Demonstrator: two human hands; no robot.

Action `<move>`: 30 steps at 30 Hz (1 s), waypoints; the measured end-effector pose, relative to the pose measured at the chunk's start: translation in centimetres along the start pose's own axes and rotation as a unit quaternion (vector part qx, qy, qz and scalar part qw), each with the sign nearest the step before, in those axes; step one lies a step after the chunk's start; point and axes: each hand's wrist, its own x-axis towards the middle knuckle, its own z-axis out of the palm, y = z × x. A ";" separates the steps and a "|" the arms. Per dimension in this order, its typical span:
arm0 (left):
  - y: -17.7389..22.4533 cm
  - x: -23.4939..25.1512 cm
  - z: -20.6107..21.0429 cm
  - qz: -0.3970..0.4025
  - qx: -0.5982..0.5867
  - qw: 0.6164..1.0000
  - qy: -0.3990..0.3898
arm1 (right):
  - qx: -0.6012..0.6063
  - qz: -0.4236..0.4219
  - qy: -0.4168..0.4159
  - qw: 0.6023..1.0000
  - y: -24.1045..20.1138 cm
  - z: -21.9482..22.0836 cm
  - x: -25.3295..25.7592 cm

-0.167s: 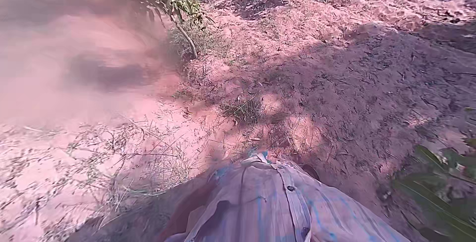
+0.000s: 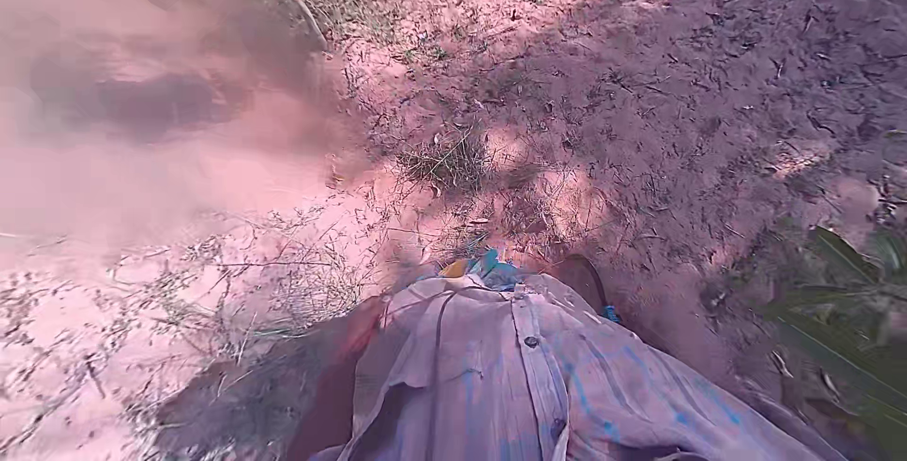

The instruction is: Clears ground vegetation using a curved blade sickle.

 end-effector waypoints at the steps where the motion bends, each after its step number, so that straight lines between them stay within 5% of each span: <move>1: 0.0 0.5 0.4 -0.020 -0.014 1.000 0.017 | 0.068 -0.039 0.012 0.997 3.4 1.5 4.3; 3: 0.2 1.7 1.2 -0.058 0.001 0.998 0.002 | 0.185 -0.112 0.029 0.976 8.2 4.0 11.0; 6: 0.1 4.0 3.8 -0.076 0.083 0.990 -0.086 | 0.240 -0.023 0.021 0.970 6.6 5.0 13.7; 11: -3.6 10.7 8.9 -0.104 0.280 0.907 -0.296 | 0.122 0.067 0.048 0.989 4.2 7.7 21.5; 14: -6.6 14.4 11.5 -0.107 0.351 0.860 -0.356 | 0.019 0.088 0.062 0.994 4.4 10.8 26.4; 22: -17.2 19.1 15.1 -0.266 0.156 0.916 -0.256 | -0.118 0.088 -0.010 0.989 3.1 17.4 36.5; 25: -20.2 19.7 16.5 -0.298 0.114 0.917 -0.238 | -0.199 0.077 -0.061 0.975 3.8 17.6 41.8; 30: -22.1 20.9 17.4 -0.272 0.106 0.926 -0.241 | -0.304 -0.054 -0.055 0.950 3.9 14.8 48.7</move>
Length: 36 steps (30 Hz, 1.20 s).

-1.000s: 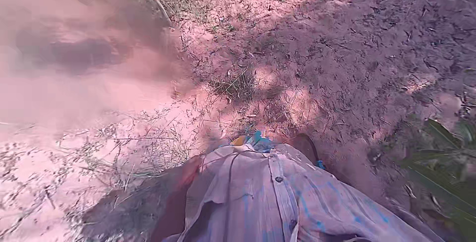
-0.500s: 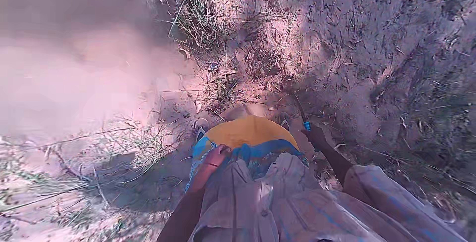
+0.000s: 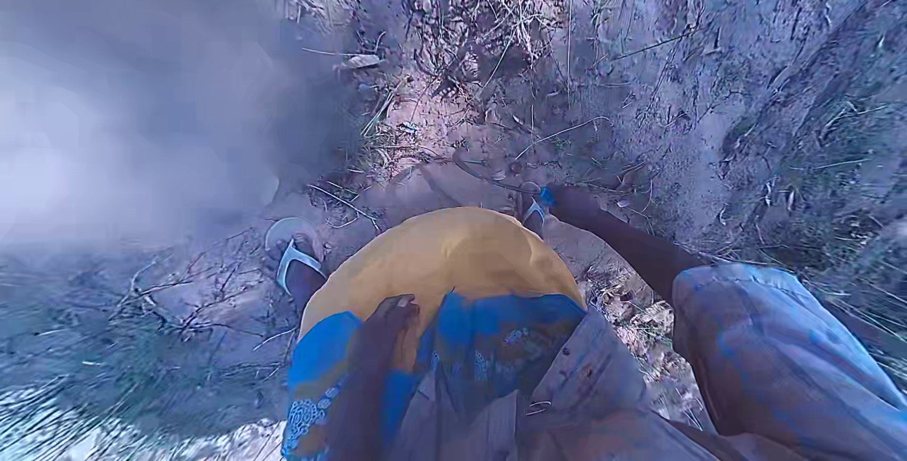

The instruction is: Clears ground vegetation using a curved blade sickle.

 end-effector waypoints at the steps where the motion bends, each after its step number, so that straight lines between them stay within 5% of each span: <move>1: 0.2 0.4 0.1 0.010 -0.003 1.000 0.003 | -0.029 -0.012 0.005 0.999 0.1 -1.5 1.0; 6: 1.6 2.0 1.2 0.039 0.022 0.999 -0.005 | -0.080 0.000 0.040 0.996 1.4 -8.7 3.9; 9: 1.9 2.8 1.6 0.046 0.036 0.998 -0.036 | -0.027 -0.014 0.072 0.997 0.6 -8.9 3.8; 15: 4.5 9.5 1.2 0.103 0.128 0.985 -0.045 | 0.199 0.002 0.047 0.979 -5.7 5.3 2.4; 20: 10.9 18.8 -0.5 0.123 0.383 0.914 -0.056 | 0.329 0.115 0.014 0.937 -11.7 15.0 0.3; 26: 13.1 27.6 0.4 0.160 0.637 0.745 -0.118 | 0.366 0.154 -0.018 0.918 -12.8 18.6 -2.3; 30: 12.6 31.4 1.3 0.208 0.651 0.726 -0.076 | 0.416 0.154 0.013 0.896 -13.2 20.6 -2.3; 36: 13.3 34.0 -1.8 0.172 0.662 0.725 0.081 | 0.416 0.109 0.066 0.901 -13.4 21.0 -1.2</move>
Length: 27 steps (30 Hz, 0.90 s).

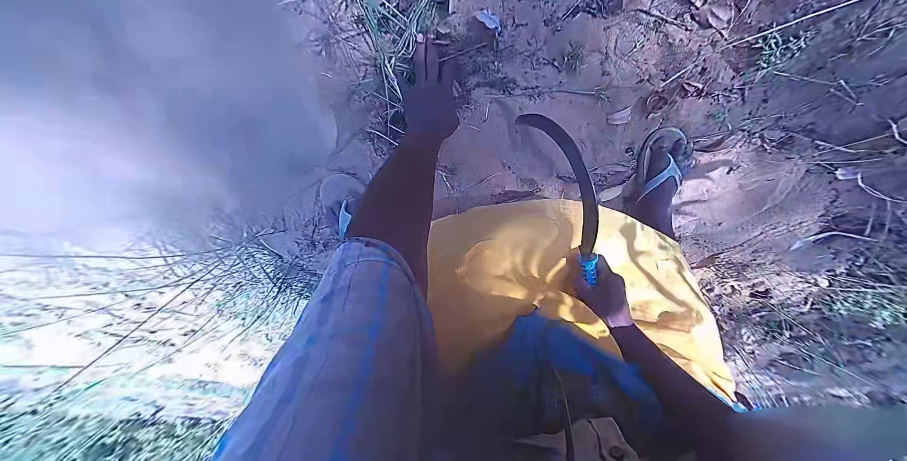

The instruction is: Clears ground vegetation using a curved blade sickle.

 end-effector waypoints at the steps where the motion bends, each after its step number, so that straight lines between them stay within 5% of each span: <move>1: -0.4 0.2 -0.5 -0.031 -0.001 0.999 0.007 | -0.009 -0.022 0.012 1.000 -0.1 -0.2 0.1; 5: -1.2 -0.7 -2.7 -0.119 -0.023 0.993 0.006 | -0.008 -0.127 0.078 0.989 0.3 -0.8 1.2; 10: -3.4 -3.5 -2.9 -0.220 -0.063 0.970 -0.083 | -0.044 -0.057 -0.039 0.997 -2.3 -2.5 4.0; 14: -6.9 -4.9 -0.9 -0.154 -0.105 0.979 -0.085 | -0.074 -0.102 -0.076 0.989 -5.2 -1.5 6.2; 20: -7.1 -5.8 0.8 -0.156 -0.126 0.978 -0.051 | -0.052 -0.308 0.037 0.949 -14.0 2.0 13.2; 22: -7.4 -6.8 1.7 -0.157 -0.126 0.978 -0.045 | -0.102 -0.251 0.003 0.963 -12.8 4.1 15.0; 24: -7.4 -7.4 2.2 -0.150 -0.120 0.980 -0.047 | -0.173 -0.100 -0.093 0.975 -8.3 4.8 14.5; 27: -8.0 -8.1 2.3 -0.133 -0.118 0.983 -0.044 | -0.187 -0.004 -0.124 0.975 -2.1 3.0 9.5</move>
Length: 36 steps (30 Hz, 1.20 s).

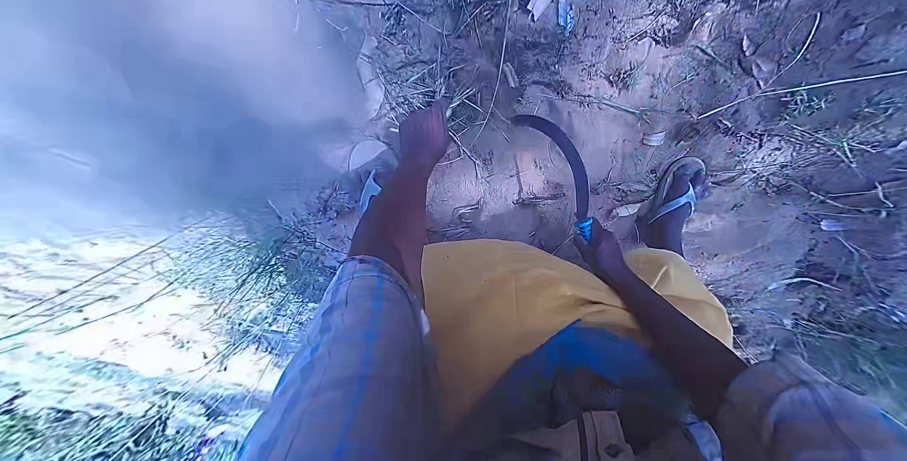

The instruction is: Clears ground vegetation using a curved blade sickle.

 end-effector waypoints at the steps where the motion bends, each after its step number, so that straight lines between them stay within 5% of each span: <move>1: -0.2 -0.4 0.3 0.003 -0.013 1.000 -0.011 | -0.018 0.023 -0.019 0.999 1.8 0.1 -2.7; 3: -0.3 -0.4 0.8 0.010 -0.040 0.999 -0.009 | -0.054 0.029 -0.011 0.998 3.2 -0.9 -6.3; 5: 0.1 -0.4 1.0 -0.005 -0.067 0.998 -0.011 | -0.044 -0.046 0.085 0.994 1.4 -2.4 -7.0; 8: 0.3 -0.2 1.4 -0.016 -0.076 0.997 -0.008 | 0.019 -0.247 0.239 0.939 -5.4 -5.4 -2.6; 10: 0.1 -0.1 1.3 -0.013 -0.057 0.998 -0.006 | 0.055 -0.311 0.264 0.911 -9.9 -6.2 1.7; 12: 0.0 -0.2 1.0 -0.006 -0.048 0.999 -0.011 | 0.027 -0.257 0.204 0.944 -10.2 -4.7 4.5; 15: 0.7 -0.8 0.6 0.009 -0.023 0.999 -0.031 | -0.032 -0.078 0.045 0.995 -5.2 -0.9 4.8; 20: 0.4 -1.0 1.8 0.011 -0.036 0.999 -0.028 | -0.017 -0.023 0.013 1.000 -7.1 -0.4 0.4; 24: -0.1 -1.3 0.7 0.001 -0.053 0.998 -0.042 | -0.046 -0.117 0.077 0.989 -9.4 -2.5 -0.1; 29: -1.0 -0.2 1.2 -0.005 -0.115 0.993 -0.012 | 0.002 -0.332 0.251 0.909 -15.6 -4.4 2.7; 32: -1.4 -0.3 1.2 0.000 -0.103 0.995 -0.013 | -0.041 -0.210 0.160 0.964 -8.8 -2.0 4.5; 36: -1.9 -0.8 0.3 -0.003 -0.102 0.995 -0.011 | -0.096 -0.025 -0.001 0.995 -2.0 -2.0 -0.5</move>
